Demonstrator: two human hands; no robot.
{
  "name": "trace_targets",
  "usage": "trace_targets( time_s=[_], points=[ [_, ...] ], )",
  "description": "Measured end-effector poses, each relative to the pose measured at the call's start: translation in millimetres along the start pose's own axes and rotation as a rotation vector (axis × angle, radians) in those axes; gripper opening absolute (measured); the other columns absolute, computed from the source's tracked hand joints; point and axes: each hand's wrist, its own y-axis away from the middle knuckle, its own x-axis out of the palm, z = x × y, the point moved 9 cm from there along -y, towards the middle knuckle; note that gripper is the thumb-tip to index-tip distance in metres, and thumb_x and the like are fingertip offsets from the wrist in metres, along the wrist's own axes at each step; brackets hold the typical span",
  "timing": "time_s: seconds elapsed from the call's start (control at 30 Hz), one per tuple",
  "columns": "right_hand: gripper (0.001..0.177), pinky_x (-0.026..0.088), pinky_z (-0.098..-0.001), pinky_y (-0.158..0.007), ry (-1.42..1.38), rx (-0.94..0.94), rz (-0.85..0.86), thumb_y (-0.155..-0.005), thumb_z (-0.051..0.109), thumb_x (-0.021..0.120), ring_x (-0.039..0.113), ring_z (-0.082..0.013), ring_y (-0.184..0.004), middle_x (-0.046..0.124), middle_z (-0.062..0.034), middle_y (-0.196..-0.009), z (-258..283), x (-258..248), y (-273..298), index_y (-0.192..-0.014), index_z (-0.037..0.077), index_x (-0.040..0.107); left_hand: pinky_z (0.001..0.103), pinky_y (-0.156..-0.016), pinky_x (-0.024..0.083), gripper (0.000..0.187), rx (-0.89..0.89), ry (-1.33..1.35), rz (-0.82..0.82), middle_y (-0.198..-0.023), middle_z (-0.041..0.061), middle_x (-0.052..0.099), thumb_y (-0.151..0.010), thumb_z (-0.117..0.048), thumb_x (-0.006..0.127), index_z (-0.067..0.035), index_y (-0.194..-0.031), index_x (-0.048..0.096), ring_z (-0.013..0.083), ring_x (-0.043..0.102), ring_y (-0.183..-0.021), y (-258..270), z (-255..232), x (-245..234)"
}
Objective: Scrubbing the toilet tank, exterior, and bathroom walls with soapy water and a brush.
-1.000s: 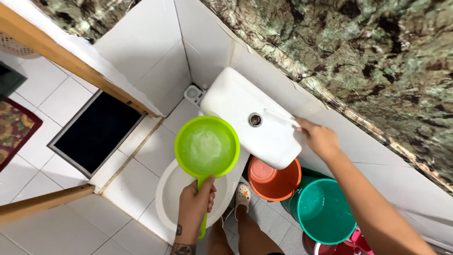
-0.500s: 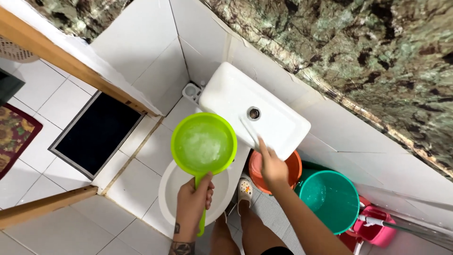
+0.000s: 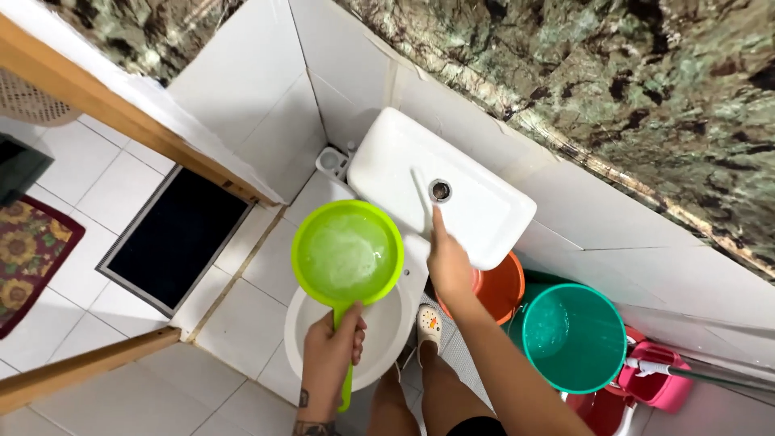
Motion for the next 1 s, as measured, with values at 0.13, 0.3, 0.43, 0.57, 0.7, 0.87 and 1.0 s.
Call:
trace_targets(
  time_s=[0.13,0.3,0.43,0.57,0.7,0.87,1.0],
  points=[
    [0.067,0.053,-0.0499,-0.069,-0.007,0.050,0.029,-0.097,0.011,0.050,0.068,-0.0373,-0.078,0.070,-0.0196,-0.096,-30,7,26,-0.159,0.026,0.029,0.028,-0.043,0.034,0.035,-0.029,-0.049,0.008,-0.054,0.002,0.048,-0.092,-0.030,0.068,0.001,-0.075,0.064,0.0103,0.042,-0.043,4,-7,0],
    [0.068,0.051,-0.0515,-0.072,-0.012,-0.012,0.016,-0.095,0.009,0.048,0.066,-0.0416,-0.079,0.070,-0.0233,-0.089,14,-21,-24,-0.160,0.019,0.031,0.028,-0.043,0.034,0.036,0.004,0.001,0.048,-0.055,0.000,0.049,-0.093,-0.031,0.068,0.000,-0.075,0.063,0.0091,0.041,-0.044,6,-8,10],
    [0.052,0.051,-0.0506,-0.075,-0.082,0.115,0.021,-0.105,0.023,0.042,0.068,-0.0418,-0.082,0.070,-0.0246,-0.089,-3,9,0,-0.157,0.017,0.036,0.028,-0.043,0.033,0.035,0.001,0.003,0.042,-0.055,0.001,0.049,-0.092,-0.030,0.068,0.000,-0.075,0.062,0.0103,0.042,-0.044,4,-17,16],
    [0.035,0.051,-0.0426,-0.073,-0.559,0.341,0.055,-0.115,0.033,0.040,0.066,-0.0316,-0.081,0.068,-0.0143,-0.084,-47,72,19,-0.127,0.006,0.058,0.028,-0.043,0.033,0.035,-0.037,-0.028,0.054,-0.056,0.001,0.049,-0.093,-0.030,0.068,0.000,-0.076,0.063,0.0097,0.041,-0.045,10,-16,9],
    [0.032,0.045,-0.0306,-0.059,-1.511,0.711,0.346,-0.107,0.028,0.043,0.052,-0.0145,-0.065,0.060,0.0020,-0.073,-1,130,19,-0.114,0.002,0.060,0.028,-0.043,0.032,0.035,0.012,-0.001,0.082,-0.055,0.001,0.048,-0.093,-0.030,0.068,0.001,-0.076,0.062,0.0098,0.040,-0.044,6,-26,5],
    [0.038,0.031,-0.0265,-0.046,-1.762,0.660,0.176,-0.109,0.042,0.046,0.040,-0.0095,-0.051,0.050,0.0042,-0.065,16,130,-42,-0.093,0.010,0.057,0.028,-0.043,0.031,0.034,0.002,-0.022,0.037,-0.056,0.001,0.047,-0.092,-0.029,0.069,0.002,-0.076,0.063,0.0100,0.039,-0.045,4,-35,-11],
    [0.055,0.026,-0.0297,-0.040,-1.556,0.728,0.000,-0.108,0.054,0.041,0.033,-0.0121,-0.044,0.042,0.0014,-0.057,28,121,-26,-0.074,0.012,0.050,0.028,-0.044,0.031,0.035,0.013,-0.026,0.022,-0.056,0.001,0.048,-0.092,-0.030,0.069,0.001,-0.078,0.062,0.0093,0.040,-0.046,3,-42,-21]
  ],
)
